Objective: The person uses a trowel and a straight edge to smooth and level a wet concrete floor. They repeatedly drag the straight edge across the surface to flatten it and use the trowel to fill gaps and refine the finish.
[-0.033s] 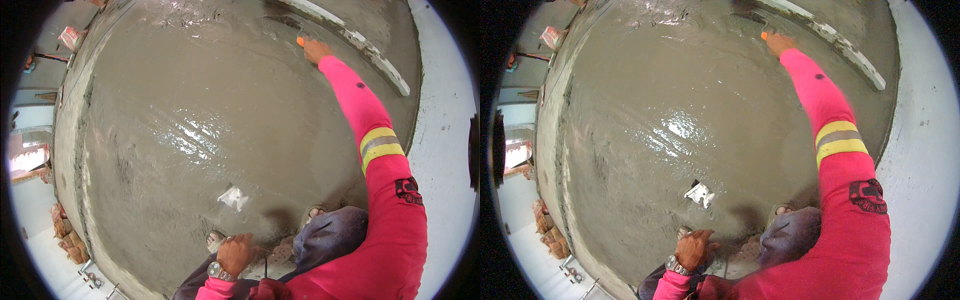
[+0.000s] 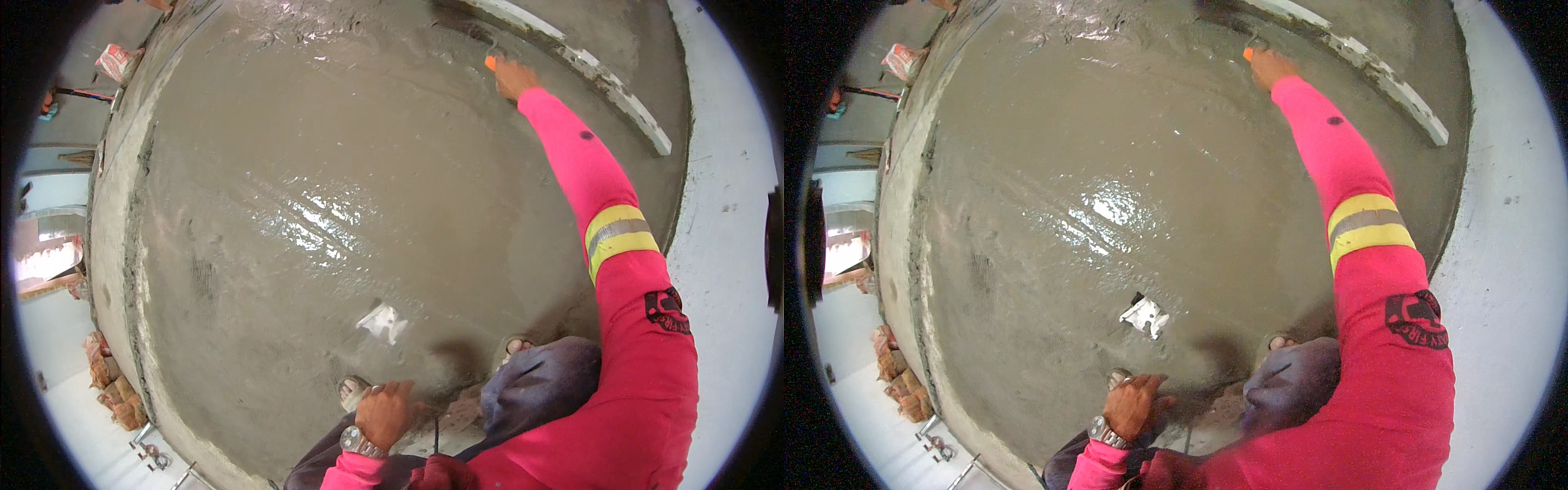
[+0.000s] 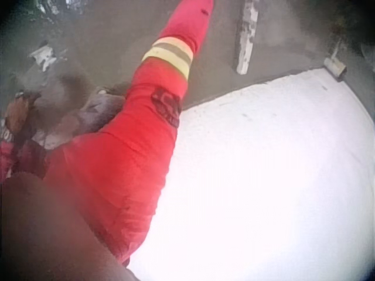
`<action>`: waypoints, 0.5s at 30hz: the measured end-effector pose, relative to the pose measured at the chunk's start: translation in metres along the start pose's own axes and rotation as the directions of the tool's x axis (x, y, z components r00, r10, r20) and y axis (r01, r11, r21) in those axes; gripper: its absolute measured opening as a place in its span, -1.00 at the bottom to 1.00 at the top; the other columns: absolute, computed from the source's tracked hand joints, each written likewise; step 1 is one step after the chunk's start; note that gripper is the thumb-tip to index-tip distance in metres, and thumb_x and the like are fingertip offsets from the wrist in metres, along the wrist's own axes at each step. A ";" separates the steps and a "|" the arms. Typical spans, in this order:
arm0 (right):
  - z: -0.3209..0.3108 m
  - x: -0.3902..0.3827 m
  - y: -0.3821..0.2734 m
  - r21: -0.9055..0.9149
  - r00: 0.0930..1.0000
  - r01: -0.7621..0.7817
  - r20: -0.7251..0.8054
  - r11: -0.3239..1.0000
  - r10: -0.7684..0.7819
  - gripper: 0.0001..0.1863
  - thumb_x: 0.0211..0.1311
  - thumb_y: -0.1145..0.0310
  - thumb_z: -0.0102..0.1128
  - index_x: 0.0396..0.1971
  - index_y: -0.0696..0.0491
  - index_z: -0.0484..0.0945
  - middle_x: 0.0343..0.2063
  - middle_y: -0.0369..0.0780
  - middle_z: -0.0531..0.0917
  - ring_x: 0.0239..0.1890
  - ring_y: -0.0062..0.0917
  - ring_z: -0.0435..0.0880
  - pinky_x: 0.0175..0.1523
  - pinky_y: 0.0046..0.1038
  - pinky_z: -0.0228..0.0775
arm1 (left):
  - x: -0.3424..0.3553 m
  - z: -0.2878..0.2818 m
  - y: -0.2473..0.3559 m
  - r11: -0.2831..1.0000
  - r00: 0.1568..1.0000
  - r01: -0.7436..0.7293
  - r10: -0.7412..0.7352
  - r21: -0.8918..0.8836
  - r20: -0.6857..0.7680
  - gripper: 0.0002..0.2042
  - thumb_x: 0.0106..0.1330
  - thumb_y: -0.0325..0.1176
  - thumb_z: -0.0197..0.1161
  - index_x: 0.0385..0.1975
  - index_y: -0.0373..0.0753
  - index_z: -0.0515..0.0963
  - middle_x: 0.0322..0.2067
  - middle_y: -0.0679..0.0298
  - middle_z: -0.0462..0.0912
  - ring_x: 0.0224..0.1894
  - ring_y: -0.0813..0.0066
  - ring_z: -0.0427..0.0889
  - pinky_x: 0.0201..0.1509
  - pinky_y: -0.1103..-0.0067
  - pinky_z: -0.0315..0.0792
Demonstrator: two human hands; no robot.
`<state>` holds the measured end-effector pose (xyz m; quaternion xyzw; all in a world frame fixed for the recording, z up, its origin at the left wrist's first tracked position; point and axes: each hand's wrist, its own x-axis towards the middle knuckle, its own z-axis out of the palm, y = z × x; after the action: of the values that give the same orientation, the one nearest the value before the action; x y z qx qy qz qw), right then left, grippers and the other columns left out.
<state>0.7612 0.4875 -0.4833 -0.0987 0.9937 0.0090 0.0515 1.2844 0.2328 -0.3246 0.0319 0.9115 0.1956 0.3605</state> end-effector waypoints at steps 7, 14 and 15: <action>0.000 0.019 0.011 0.071 0.996 -0.082 -0.039 0.994 0.084 -0.63 0.16 0.36 -0.01 -0.03 0.15 0.36 -0.21 0.07 0.60 -0.14 -0.04 0.61 -0.07 -0.10 0.45 | -0.001 -0.003 -0.001 0.999 0.999 0.042 -0.042 -0.005 0.013 -0.61 0.12 -0.08 0.25 -0.11 -0.16 0.49 -0.29 0.16 0.61 -0.27 0.14 0.62 -0.21 0.35 0.49; 0.002 0.018 0.013 0.070 0.992 -0.120 -0.038 0.990 0.123 -0.63 0.17 0.35 0.01 -0.04 0.18 0.39 -0.15 0.02 0.60 -0.09 -0.11 0.60 -0.03 -0.12 0.45 | -0.002 -0.008 0.002 0.999 0.999 0.029 -0.029 -0.023 0.017 -0.63 0.14 -0.10 0.24 -0.12 -0.16 0.50 -0.29 0.16 0.61 -0.28 0.14 0.62 -0.23 0.36 0.49; 0.002 0.018 0.010 0.060 0.991 -0.128 -0.020 0.990 0.130 -0.62 0.16 0.34 0.03 -0.03 0.18 0.41 -0.13 0.01 0.60 -0.07 -0.14 0.61 -0.01 -0.13 0.45 | -0.001 -0.010 0.003 0.999 0.999 0.033 -0.032 -0.023 0.019 -0.63 0.14 -0.10 0.24 -0.12 -0.17 0.50 -0.29 0.16 0.61 -0.28 0.14 0.62 -0.23 0.36 0.49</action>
<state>0.7421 0.4937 -0.4867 -0.0329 0.9984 -0.0180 0.0420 1.2787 0.2325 -0.3161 0.0148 0.9062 0.1999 0.3724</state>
